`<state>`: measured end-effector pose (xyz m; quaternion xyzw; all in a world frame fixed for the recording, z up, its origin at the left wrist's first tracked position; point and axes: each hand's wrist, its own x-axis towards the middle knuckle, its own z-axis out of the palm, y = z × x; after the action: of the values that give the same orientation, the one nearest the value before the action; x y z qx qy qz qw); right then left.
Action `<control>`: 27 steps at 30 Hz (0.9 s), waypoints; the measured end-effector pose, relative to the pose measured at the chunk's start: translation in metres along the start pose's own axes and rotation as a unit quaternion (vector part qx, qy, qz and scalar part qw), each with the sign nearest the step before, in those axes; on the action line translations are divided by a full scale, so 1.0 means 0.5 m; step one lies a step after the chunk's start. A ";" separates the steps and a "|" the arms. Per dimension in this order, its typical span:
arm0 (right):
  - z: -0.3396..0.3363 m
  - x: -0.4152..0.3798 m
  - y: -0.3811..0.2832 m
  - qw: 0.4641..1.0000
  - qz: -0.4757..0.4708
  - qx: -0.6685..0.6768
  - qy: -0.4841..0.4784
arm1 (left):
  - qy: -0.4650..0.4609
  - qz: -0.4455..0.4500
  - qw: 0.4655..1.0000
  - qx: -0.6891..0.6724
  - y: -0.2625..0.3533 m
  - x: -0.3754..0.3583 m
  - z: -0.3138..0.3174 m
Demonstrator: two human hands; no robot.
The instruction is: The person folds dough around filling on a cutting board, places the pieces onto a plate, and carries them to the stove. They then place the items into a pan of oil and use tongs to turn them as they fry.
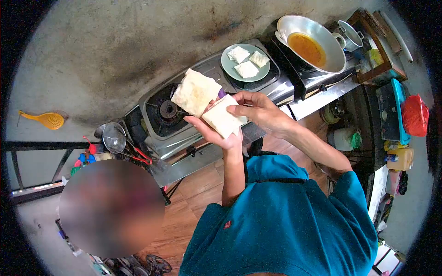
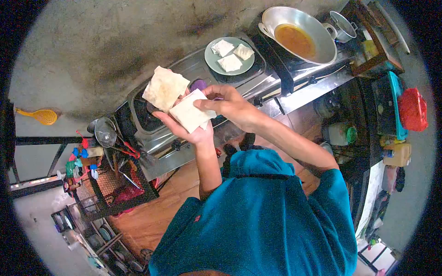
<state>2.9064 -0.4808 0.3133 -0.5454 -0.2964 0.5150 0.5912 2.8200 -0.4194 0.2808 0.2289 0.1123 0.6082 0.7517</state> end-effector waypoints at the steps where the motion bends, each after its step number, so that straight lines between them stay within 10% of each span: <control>1: 0.003 -0.002 -0.001 1.000 0.001 0.002 -0.004 | 0.007 0.003 1.000 -0.004 0.003 -0.002 0.001; 8: 0.027 -0.020 -0.002 0.983 0.061 0.170 -0.038 | 0.063 0.035 0.997 0.024 0.025 -0.028 0.046; 20: 0.089 -0.055 -0.010 0.994 -0.082 -0.058 -0.051 | -0.053 0.027 0.993 -0.103 0.075 -0.028 0.040; 22: 0.098 -0.075 -0.026 0.957 -0.128 -0.259 0.005 | -0.044 0.012 0.991 -0.128 0.081 -0.030 0.034; 27: 0.074 -0.044 0.002 0.978 -0.147 -0.133 0.064 | -0.077 -0.070 0.976 -0.194 0.092 -0.051 0.025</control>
<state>2.8660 -0.4891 0.3255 -0.6013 -0.4004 0.3421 0.6009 2.7802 -0.4393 0.3110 0.1167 -0.0502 0.5446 0.8290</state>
